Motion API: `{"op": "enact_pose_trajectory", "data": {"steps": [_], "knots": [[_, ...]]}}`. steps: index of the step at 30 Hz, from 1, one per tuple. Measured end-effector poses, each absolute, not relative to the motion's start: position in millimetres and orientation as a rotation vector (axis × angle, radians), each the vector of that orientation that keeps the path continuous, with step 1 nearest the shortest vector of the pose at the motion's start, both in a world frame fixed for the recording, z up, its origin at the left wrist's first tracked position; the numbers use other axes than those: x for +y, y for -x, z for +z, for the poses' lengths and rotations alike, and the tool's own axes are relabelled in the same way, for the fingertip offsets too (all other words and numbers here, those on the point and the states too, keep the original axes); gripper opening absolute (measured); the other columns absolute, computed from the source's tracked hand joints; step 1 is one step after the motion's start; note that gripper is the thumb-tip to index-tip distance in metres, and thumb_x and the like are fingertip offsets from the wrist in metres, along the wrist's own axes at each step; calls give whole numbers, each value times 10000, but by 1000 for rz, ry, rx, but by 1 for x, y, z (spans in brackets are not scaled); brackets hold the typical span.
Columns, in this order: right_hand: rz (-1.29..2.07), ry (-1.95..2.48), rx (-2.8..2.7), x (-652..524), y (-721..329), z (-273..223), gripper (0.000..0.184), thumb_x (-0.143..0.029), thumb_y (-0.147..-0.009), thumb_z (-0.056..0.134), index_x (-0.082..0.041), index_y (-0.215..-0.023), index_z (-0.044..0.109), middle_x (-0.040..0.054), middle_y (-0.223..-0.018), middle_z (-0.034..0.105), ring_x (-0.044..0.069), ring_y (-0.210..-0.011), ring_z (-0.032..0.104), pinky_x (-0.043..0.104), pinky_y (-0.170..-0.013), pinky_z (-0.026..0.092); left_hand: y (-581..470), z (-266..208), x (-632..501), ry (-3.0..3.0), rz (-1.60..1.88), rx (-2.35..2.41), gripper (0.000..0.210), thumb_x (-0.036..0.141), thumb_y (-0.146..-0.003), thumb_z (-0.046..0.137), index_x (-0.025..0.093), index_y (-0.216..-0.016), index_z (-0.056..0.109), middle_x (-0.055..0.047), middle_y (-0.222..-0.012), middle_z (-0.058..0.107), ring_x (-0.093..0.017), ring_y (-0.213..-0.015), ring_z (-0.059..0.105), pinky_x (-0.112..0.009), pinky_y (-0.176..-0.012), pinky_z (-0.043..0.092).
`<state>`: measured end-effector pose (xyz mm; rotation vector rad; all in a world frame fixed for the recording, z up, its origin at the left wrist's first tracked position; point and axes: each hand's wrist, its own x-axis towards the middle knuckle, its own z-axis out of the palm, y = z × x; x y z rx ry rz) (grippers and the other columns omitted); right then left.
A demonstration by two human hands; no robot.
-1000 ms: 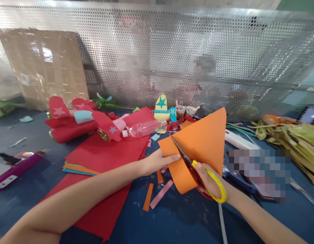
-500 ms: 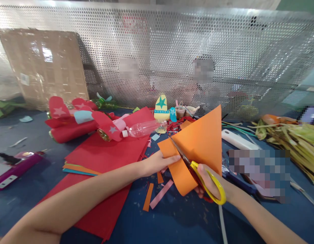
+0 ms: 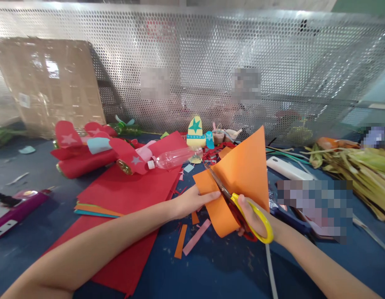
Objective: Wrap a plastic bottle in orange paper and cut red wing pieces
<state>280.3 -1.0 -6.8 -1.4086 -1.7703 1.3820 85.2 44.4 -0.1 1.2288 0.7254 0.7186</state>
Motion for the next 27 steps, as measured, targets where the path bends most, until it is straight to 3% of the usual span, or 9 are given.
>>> {"op": "enact_pose_trajectory", "data": {"steps": [8, 15, 19, 23, 27], "knots": [[1473, 1368, -1648, 6, -278, -10, 695, -812, -819, 261, -199, -590, 496, -19, -443, 484, 122, -401, 507, 231, -405, 414, -86, -6, 45, -1144, 762, 662, 420, 383, -696, 803, 181, -1043, 679, -73, -1120, 707, -255, -1076, 631, -336, -895, 496], [1875, 1294, -1413, 24, -280, -4, 871, -920, -664, -29, -203, -573, 456, -19, -443, 458, 92, -325, 424, 218, -311, 382, -90, -4, 38, -936, 715, 639, 349, 339, -742, 783, 176, -1030, 672, -104, -1121, 708, -260, -1025, 668, -393, -949, 480], [2057, 1126, -1340, 29, -282, -5, 884, -905, -661, -84, -199, -575, 440, -28, -454, 432, 91, -358, 439, 205, -324, 404, -89, 3, 37, -856, 701, 715, 284, 367, -746, 776, 164, -923, 689, -100, -1047, 731, -258, -985, 685, -342, -859, 536], [2269, 884, -1316, 28, -281, -4, 896, -896, -613, -163, -208, -562, 410, -31, -415, 407, 76, -324, 362, 198, -303, 387, -89, 3, 42, -826, 866, 829, 207, 280, -756, 765, 166, -910, 686, -58, -918, 748, -205, -817, 716, -286, -740, 583], [2169, 957, -1380, 25, -274, -4, 897, -883, -569, -222, -216, -560, 377, -14, -398, 440, 69, -290, 370, 176, -279, 326, -88, 3, 52, -818, 1092, 940, 163, 168, -759, 728, 170, -914, 677, -52, -933, 751, -192, -799, 722, -262, -716, 598]]}}
